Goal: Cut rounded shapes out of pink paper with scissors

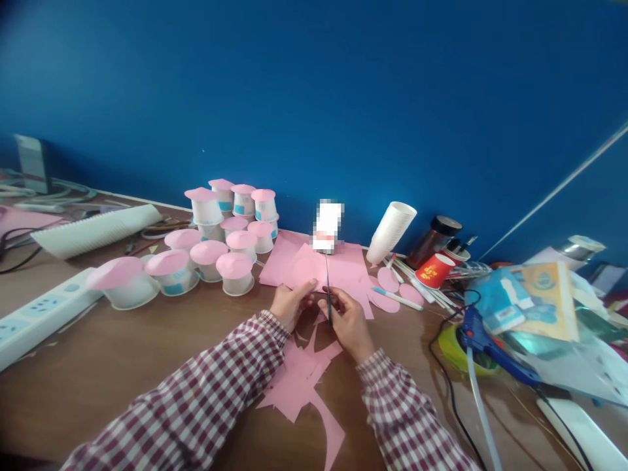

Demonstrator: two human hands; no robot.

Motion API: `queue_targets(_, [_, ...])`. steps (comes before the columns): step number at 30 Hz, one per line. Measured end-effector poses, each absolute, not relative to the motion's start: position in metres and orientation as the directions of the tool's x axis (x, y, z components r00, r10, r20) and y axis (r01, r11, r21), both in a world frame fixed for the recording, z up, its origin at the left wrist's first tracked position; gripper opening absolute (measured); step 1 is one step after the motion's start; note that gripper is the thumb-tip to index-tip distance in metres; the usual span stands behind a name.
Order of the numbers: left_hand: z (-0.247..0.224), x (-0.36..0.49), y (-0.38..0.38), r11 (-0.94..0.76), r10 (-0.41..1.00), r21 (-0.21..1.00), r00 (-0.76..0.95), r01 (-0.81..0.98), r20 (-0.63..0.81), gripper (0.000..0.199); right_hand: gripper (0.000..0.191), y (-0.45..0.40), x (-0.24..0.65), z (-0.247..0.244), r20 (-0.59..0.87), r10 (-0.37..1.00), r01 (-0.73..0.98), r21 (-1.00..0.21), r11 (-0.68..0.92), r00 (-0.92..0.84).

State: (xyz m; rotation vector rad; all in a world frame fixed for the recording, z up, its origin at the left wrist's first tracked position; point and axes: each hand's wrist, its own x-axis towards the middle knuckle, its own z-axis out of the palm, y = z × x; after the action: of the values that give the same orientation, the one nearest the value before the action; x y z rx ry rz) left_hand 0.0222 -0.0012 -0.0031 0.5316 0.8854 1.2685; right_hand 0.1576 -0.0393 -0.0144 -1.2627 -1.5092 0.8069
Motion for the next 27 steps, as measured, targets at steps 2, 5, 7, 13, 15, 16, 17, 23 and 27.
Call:
queue_targets(2, [-0.0023, 0.0217, -0.0017, 0.249, 0.961, 0.773, 0.048, -0.584, -0.274, 0.033, 0.041, -0.0396, 0.1577, -0.0137, 0.252, 0.968, 0.321, -0.917, 0.236, 0.011])
queue_targets(5, [-0.0011, 0.0211, -0.0023, 0.25, 0.961, 0.776, 0.051, -0.58, -0.271, 0.033, 0.041, -0.0402, 0.1577, -0.0124, 0.256, 0.967, 0.329, -0.914, 0.239, 0.01])
queue_targets(7, [-0.001, 0.021, -0.0022, 0.248, 0.962, 0.774, 0.056, -0.582, -0.267, 0.033, 0.04, -0.0405, 0.1577, -0.0122, 0.251, 0.968, 0.333, -0.914, 0.233, 0.012])
queue_targets(13, [-0.0012, 0.0212, -0.0024, 0.237, 0.966, 0.774, 0.055, -0.587, -0.253, 0.032, 0.041, -0.0406, 0.1573, -0.0132, 0.239, 0.971, 0.321, -0.921, 0.22, 0.019])
queue_targets(15, [-0.0005, 0.0213, -0.0027, 0.236, 0.966, 0.772, 0.053, -0.59, -0.254, 0.033, 0.041, -0.0407, 0.157, -0.0128, 0.237, 0.971, 0.325, -0.92, 0.218, 0.018])
queue_targets(16, [-0.0002, 0.0214, -0.0029, 0.237, 0.965, 0.772, 0.052, -0.59, -0.256, 0.033, 0.041, -0.0408, 0.1569, -0.0125, 0.236, 0.972, 0.327, -0.92, 0.218, 0.017])
queue_targets(17, [-0.0001, 0.0215, -0.003, 0.236, 0.965, 0.773, 0.051, -0.589, -0.256, 0.033, 0.041, -0.041, 0.1568, -0.0122, 0.236, 0.972, 0.329, -0.919, 0.217, 0.017])
queue_targets(23, [-0.001, 0.0205, -0.0027, 0.232, 0.968, 0.78, 0.054, -0.581, -0.247, 0.033, 0.043, -0.0417, 0.1563, -0.0096, 0.245, 0.969, 0.341, -0.913, 0.225, 0.016])
queue_targets(27, [-0.0009, 0.0202, -0.0028, 0.232, 0.968, 0.782, 0.056, -0.578, -0.246, 0.033, 0.043, -0.0422, 0.1555, -0.0075, 0.245, 0.969, 0.349, -0.91, 0.224, 0.017])
